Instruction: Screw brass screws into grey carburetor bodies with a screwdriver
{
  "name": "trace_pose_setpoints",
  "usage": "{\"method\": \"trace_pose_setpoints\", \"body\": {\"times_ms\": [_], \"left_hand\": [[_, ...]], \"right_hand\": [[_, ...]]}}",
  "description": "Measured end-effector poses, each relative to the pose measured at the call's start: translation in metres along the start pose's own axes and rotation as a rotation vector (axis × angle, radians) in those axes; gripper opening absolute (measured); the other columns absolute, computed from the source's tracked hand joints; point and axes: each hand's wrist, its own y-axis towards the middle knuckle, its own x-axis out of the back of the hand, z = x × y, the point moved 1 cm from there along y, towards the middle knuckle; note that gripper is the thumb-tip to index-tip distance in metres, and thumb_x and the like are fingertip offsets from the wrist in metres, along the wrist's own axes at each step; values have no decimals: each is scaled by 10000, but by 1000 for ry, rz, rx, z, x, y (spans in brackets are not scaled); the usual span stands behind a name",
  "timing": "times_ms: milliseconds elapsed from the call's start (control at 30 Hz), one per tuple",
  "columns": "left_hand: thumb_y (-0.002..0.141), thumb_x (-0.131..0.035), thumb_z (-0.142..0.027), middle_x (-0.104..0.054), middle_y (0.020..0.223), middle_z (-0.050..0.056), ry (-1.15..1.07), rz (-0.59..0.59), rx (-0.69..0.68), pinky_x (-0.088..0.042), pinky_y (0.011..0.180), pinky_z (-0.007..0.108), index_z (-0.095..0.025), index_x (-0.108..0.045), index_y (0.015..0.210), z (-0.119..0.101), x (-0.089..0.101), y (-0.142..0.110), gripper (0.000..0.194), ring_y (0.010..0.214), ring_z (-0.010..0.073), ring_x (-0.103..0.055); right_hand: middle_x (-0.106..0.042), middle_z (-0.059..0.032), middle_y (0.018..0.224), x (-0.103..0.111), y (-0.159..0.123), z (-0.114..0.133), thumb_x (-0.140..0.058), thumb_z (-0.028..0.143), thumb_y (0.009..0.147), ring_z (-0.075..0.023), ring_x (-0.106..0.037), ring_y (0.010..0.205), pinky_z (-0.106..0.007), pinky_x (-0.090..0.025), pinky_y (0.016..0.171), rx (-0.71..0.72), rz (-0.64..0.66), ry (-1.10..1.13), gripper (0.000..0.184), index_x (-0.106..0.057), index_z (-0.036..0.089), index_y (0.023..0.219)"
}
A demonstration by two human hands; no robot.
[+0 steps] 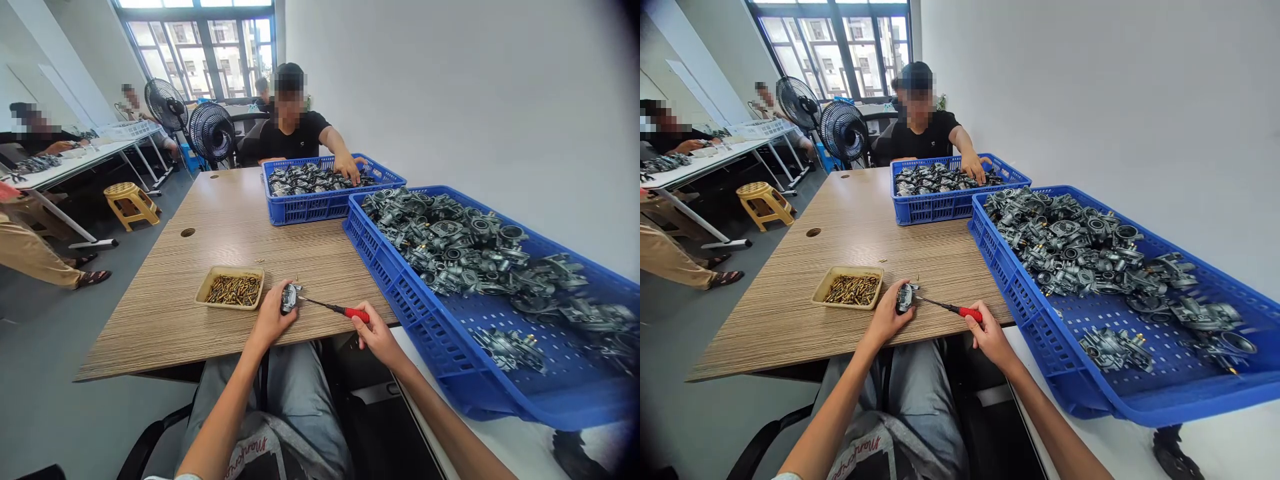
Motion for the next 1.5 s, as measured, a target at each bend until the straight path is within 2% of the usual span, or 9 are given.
{"method": "trace_pose_setpoints", "body": {"times_ms": [400, 733, 1133, 1400, 1500], "left_hand": [[856, -682, -173, -582, 1505, 138, -4, 1, 9, -430, 1233, 493, -205, -416, 1531, 0, 0, 0, 726, 1426, 292, -552], [847, -686, -176, -593, 1491, 141, -2, -6, 12, -440, 1224, 492, -197, -429, 1522, 0, 0, 0, 723, 1411, 296, -565], [862, -681, -182, -586, 1504, 144, -1, 0, 4, -432, 1236, 481, -188, -426, 1525, 0, 1, 0, 710, 1423, 291, -555], [859, -686, -176, -590, 1496, 149, 2, -6, 4, -448, 1223, 488, -190, -430, 1522, 0, 0, 0, 711, 1415, 298, -564], [856, -689, -172, -591, 1494, 148, 4, -4, -1, -448, 1222, 487, -191, -431, 1520, 1, 0, 1, 712, 1412, 297, -565]], "right_hand": [[-448, 115, 635, -2, 0, -1, -522, 639, 995, -117, -522, 413, -246, -425, 439, 13, -26, -5, 384, -464, 260, 1022], [-459, 112, 622, -2, -1, 11, -526, 619, 988, -114, -524, 408, -239, -420, 440, 12, -29, -19, 368, -469, 255, 985], [-422, 112, 619, -1, 0, 4, -547, 628, 987, -94, -470, 406, -220, -429, 411, 10, -23, 38, 385, -472, 251, 979], [-478, 103, 679, -1, -2, -2, -531, 614, 1003, -111, -516, 439, -253, -476, 467, 21, -12, 7, 397, -463, 252, 1151], [-489, 100, 683, -1, -2, -2, -519, 609, 1011, -109, -522, 441, -256, -477, 478, 27, -20, -10, 386, -463, 249, 1137]]}}
